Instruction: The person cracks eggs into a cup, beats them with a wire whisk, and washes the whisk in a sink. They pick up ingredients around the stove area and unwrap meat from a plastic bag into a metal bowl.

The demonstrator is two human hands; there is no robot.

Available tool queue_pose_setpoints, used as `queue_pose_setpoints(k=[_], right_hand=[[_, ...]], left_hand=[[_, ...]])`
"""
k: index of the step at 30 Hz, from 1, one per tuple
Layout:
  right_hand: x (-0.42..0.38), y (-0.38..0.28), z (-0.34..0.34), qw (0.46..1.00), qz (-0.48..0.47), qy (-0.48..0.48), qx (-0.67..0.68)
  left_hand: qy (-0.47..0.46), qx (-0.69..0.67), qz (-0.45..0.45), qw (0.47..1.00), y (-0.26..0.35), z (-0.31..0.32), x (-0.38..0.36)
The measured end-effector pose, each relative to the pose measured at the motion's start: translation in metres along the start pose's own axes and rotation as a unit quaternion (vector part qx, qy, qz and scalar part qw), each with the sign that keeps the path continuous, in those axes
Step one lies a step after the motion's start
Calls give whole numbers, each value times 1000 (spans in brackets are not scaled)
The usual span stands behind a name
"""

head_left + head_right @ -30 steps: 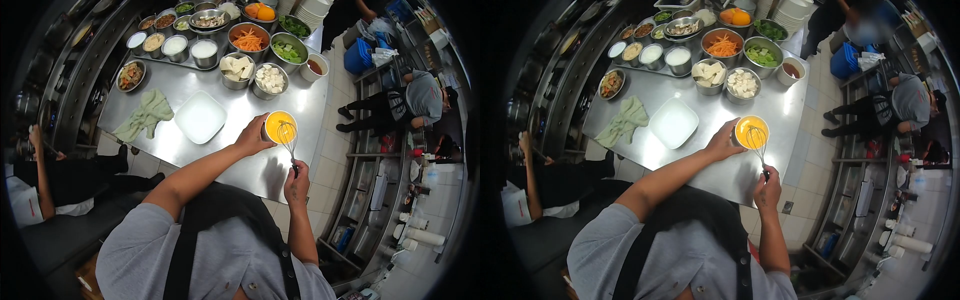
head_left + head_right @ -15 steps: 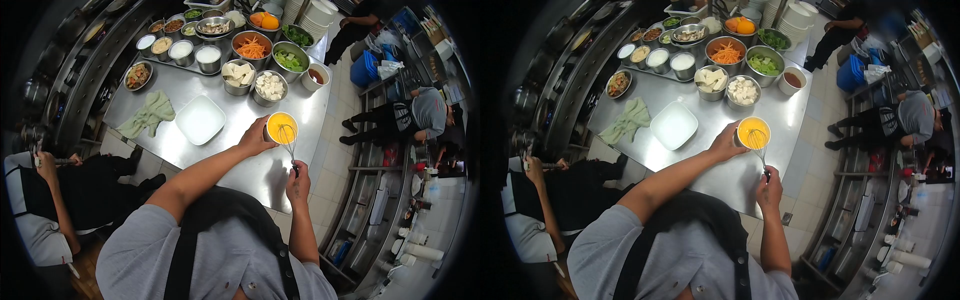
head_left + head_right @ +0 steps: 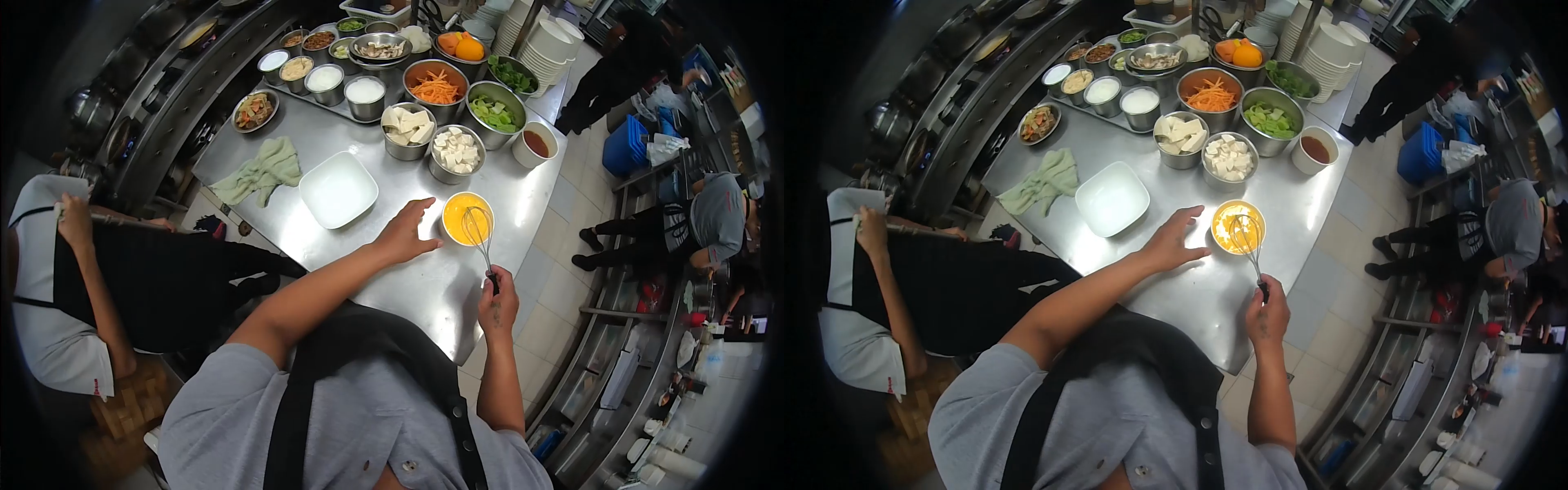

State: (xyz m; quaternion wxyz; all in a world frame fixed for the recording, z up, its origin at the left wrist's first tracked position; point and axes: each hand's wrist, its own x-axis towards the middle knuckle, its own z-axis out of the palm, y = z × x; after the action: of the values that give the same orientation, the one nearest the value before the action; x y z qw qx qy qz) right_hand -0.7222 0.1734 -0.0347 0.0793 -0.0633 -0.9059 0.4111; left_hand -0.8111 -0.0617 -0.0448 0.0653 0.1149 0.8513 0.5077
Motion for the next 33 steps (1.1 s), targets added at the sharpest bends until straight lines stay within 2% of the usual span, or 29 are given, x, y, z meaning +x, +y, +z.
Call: queue_pose_setpoints(k=[12,15,18,21,24,27,30,33], right_hand=[[9,12,-7,998,-35,12,46],[8,14,-10,999,-16,-9,38],[8,17,-8,995,-31,8,92],[9,13,-13,998,-13,-39,55],[9,2,-16,995,-15,-16,101],[13,12,-13,997,2,-71,37],[9,4,-13,994,39,-37,92],[12,9,-7,997,28,-62,28]], left_hand=[[78,-37,-32,996,11,-59,-46],[104,-39,-39,993,13,-66,-50],[127,-51,-44,990,10,-73,-55],[148,-77,-48,985,4,-80,-56],[173,-82,-39,981,0,-93,-58],[204,-80,-41,975,-9,-111,-57],[242,-74,-37,967,-24,-135,-57],[275,-97,-54,955,-42,-165,-59]])
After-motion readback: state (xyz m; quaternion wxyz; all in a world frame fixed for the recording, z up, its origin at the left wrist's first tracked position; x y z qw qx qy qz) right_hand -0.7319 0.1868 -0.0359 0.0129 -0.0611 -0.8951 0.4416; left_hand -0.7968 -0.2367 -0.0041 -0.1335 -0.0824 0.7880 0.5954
